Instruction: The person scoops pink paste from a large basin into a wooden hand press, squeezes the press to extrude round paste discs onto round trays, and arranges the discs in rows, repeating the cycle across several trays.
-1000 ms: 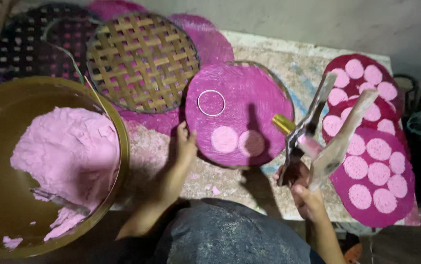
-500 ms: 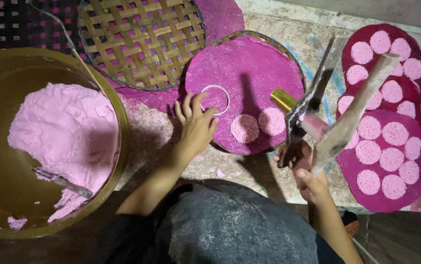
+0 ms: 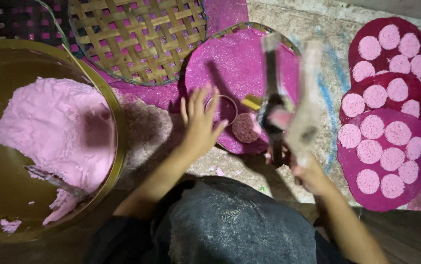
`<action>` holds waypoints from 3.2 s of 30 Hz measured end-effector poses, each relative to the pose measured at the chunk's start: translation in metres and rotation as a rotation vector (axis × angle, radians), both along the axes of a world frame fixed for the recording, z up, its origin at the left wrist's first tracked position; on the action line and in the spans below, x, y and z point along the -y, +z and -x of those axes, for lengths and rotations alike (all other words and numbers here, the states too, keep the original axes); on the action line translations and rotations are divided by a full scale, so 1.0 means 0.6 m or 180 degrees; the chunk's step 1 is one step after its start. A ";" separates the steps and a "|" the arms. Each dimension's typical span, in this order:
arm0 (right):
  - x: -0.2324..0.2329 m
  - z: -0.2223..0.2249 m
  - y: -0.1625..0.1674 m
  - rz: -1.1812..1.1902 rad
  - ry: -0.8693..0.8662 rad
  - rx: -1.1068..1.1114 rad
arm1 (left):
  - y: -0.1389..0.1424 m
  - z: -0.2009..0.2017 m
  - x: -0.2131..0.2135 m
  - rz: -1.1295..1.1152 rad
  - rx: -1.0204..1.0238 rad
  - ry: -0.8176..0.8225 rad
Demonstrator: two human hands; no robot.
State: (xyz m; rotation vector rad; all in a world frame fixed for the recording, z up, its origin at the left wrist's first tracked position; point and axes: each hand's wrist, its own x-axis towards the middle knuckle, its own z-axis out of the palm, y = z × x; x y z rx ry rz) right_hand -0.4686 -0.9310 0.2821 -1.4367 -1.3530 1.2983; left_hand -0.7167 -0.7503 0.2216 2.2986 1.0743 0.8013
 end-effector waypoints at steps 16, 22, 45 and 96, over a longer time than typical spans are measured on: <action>-0.215 -0.054 0.140 0.2363 0.1330 0.1226 | 0.001 -0.073 -0.177 0.3856 0.6362 -0.2938; -0.256 0.013 0.126 0.2229 0.0971 0.1484 | -0.048 -0.042 -0.228 0.3490 0.6634 -0.3446; -0.249 0.052 0.081 0.0825 0.0706 0.1633 | -0.061 -0.044 -0.268 0.3395 0.6343 -0.3637; -0.027 -0.047 0.038 -0.1029 -0.1455 -0.0947 | -0.023 -0.014 -0.204 0.0631 0.1364 -0.0142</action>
